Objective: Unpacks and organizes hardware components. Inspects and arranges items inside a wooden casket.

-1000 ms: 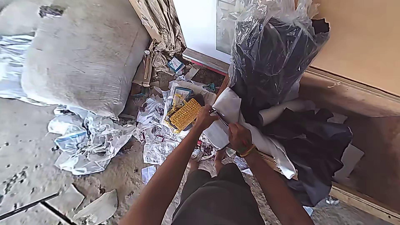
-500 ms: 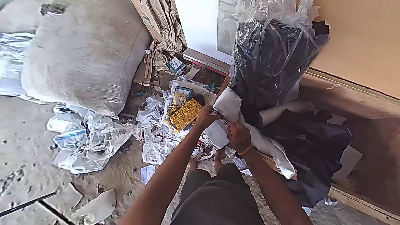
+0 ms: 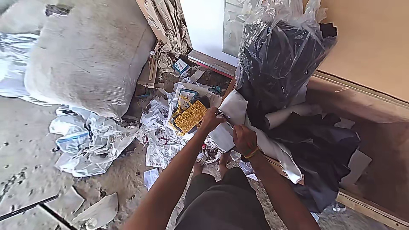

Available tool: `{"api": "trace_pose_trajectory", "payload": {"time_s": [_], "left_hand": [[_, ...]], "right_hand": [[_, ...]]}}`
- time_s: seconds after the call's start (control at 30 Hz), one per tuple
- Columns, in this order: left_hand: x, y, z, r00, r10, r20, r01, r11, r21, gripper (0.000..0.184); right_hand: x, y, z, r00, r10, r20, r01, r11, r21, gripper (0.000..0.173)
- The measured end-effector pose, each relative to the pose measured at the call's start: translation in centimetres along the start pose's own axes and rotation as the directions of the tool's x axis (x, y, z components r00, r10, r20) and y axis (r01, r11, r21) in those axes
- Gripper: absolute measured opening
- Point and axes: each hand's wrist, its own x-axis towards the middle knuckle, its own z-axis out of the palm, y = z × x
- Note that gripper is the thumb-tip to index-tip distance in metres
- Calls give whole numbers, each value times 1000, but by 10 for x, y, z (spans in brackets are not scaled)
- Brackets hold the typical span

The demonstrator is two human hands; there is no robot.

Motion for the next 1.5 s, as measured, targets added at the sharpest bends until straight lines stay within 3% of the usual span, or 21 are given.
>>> {"api": "trace_pose_trajectory", "payload": {"time_s": [0.5,0.9,1.07,1.3,1.5], "left_hand": [[-2,3,-1,1000,-4,4,4,1000,15,66],[-4,1,-2,1000,10,-2,-10,1000,21,65],[-8,3,-2,1000,6,-6,-6,1000,15,63],[-7,-2,-2,999,41,6,-41,998,40,62],[-10,-3,2,998,40,-44,-38,998,54,68]], "right_hand": [[1,-3,-2,1000,17,13,-17,999,-37,24],[17,-43,-23,969,123,215,-73,972,-224,18],[21,-47,-35,891,221,396,-129,961,-246,24],[26,-49,-39,858,250,449,-134,953,-273,26],[51,-54,-39,712,317,626,-149,940,-306,30]]}}
